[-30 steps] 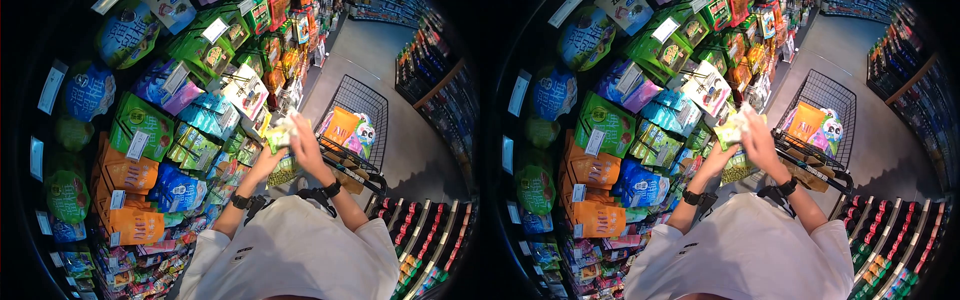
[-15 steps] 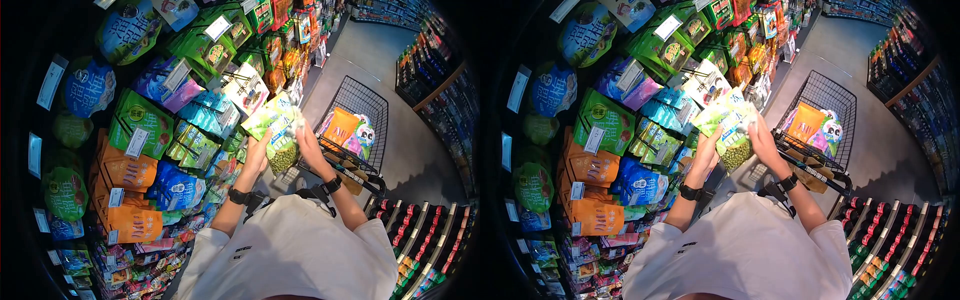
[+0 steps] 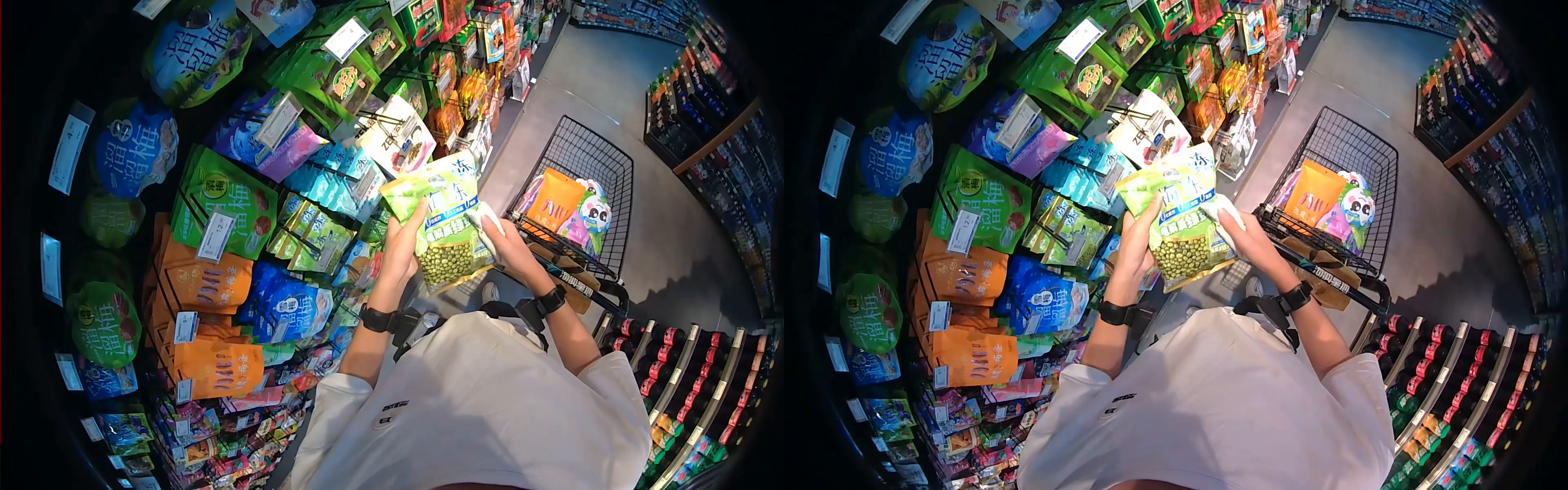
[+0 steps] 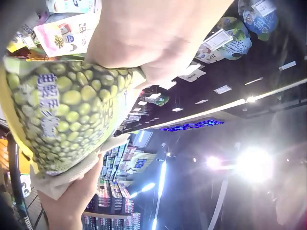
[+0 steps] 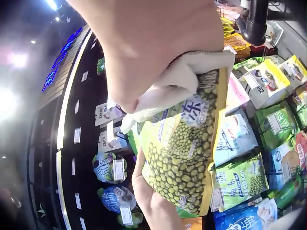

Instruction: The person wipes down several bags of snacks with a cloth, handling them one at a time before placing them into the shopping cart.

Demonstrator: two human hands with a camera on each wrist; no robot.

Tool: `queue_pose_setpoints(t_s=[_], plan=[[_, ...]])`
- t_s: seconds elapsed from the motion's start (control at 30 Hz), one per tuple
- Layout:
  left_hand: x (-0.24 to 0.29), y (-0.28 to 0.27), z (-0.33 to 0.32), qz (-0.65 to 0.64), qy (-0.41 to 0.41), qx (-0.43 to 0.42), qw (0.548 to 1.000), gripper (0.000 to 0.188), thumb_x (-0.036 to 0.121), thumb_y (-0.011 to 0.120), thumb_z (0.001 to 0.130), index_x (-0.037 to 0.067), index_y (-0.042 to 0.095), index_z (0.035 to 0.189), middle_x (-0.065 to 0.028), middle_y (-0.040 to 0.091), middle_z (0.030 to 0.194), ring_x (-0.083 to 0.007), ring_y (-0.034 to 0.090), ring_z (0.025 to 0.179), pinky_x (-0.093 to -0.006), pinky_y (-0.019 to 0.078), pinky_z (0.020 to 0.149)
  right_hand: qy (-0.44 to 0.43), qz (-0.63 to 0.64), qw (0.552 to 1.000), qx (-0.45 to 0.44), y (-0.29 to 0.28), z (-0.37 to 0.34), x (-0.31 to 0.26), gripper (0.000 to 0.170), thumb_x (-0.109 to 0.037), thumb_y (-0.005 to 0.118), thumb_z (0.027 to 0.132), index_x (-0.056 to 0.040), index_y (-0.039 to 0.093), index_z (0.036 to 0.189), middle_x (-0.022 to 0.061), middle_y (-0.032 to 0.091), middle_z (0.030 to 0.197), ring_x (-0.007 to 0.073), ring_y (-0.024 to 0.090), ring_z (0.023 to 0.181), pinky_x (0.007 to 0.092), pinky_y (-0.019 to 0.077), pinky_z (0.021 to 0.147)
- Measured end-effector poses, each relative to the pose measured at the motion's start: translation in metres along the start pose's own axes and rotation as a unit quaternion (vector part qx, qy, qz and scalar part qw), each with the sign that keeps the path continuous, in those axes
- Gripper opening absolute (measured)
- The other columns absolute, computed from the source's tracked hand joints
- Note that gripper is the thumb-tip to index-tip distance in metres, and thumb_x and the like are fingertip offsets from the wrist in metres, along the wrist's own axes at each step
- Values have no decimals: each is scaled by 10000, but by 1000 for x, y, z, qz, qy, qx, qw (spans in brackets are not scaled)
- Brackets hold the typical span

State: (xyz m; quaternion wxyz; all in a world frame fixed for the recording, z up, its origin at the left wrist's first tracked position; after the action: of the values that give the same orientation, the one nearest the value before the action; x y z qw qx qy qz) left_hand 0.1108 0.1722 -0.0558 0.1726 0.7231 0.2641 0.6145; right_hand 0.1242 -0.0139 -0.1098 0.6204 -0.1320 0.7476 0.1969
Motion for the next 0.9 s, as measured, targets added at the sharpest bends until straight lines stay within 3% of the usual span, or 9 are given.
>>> queue_pose_setpoints(t_s=[0.03, 0.17, 0.27, 0.4, 0.43, 0.57, 0.8, 0.87, 0.9], plan=[[-3, 1, 0, -24, -17, -1, 1000, 412, 160, 645, 985, -27, 525, 1332, -110, 621, 1288, -168, 606, 1145, -315, 485, 965, -27, -7, 999, 35, -3, 4, -3, 512, -416, 507, 1042, 64, 647, 1150, 37, 682, 956, 73, 586, 840, 237, 469, 743], [-17, 15, -19, 61, -69, -26, 995, 536, 119, 722, 920, -22, 477, 1375, -119, 604, 1309, -189, 590, 1177, -324, 477, 992, -22, -10, 992, 127, -16, 2, -13, 488, -404, 518, 1042, 60, 665, 1087, 22, 671, 870, 64, 567, 749, 236, 461, 676], [-25, 32, -19, 70, -76, -120, 987, 559, 75, 724, 906, -17, 460, 1391, -110, 603, 1303, -192, 581, 1195, -329, 473, 1006, -60, -18, 983, 173, -34, 5, -6, 493, -406, 493, 1054, 55, 668, 1064, 16, 667, 862, 63, 564, 751, 242, 460, 677], [-29, 32, -17, 162, -51, -127, 977, 546, 67, 708, 912, -8, 462, 1394, -93, 603, 1294, -171, 574, 1172, -323, 466, 1006, -128, 51, 961, 240, -38, -5, -52, 479, -410, 448, 1072, 25, 622, 1167, 20, 653, 1016, 64, 558, 877, 241, 465, 785], [-29, 35, -17, 218, -25, -148, 964, 556, 84, 722, 901, -5, 469, 1387, -90, 610, 1273, -166, 572, 1159, -323, 467, 1001, -127, 69, 968, 204, -37, -2, -56, 452, -383, 481, 1065, 18, 586, 1247, 23, 646, 1091, 73, 567, 947, 243, 467, 841], [-33, 35, -18, 231, -44, -144, 961, 555, 120, 764, 869, -9, 514, 1348, -96, 614, 1280, -164, 578, 1158, -329, 480, 986, -146, 94, 971, 167, -31, 1, -75, 378, -287, 559, 1039, 23, 584, 1255, 35, 659, 1123, 83, 597, 1012, 250, 478, 875], [-30, 57, -29, 263, -53, -225, 937, 637, 155, 781, 867, -17, 460, 1391, -114, 586, 1329, -162, 572, 1177, -330, 472, 1003, -145, 58, 962, 225, -45, -2, -57, 337, -309, 566, 1037, 9, 651, 1108, -2, 676, 930, 46, 599, 810, 216, 479, 696], [-29, 59, -27, 272, -38, -211, 938, 588, 306, 665, 970, -15, 447, 1413, -107, 580, 1333, -163, 538, 1210, -335, 428, 1040, -152, 48, 953, 256, -49, -4, -58, 338, -314, 558, 1042, 7, 663, 1065, -17, 672, 881, 34, 588, 769, 205, 464, 654], [-37, 49, -20, 258, -49, -184, 947, 584, 352, 617, 996, -13, 444, 1418, -104, 580, 1331, -164, 528, 1218, -335, 416, 1048, -174, 40, 945, 275, -50, -8, -64, 328, -290, 543, 1047, 16, 634, 1120, 8, 664, 952, 56, 589, 840, 225, 467, 718]])
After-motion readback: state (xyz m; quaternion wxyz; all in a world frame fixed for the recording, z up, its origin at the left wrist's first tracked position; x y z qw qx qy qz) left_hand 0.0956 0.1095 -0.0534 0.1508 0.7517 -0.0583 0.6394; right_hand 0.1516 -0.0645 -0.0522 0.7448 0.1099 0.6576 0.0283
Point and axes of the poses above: each hand's wrist, its own z-axis towards the middle knuckle, its own y-axis out of the palm, x = y × z, the point moved 9 cm from there along z, towards the middle knuckle
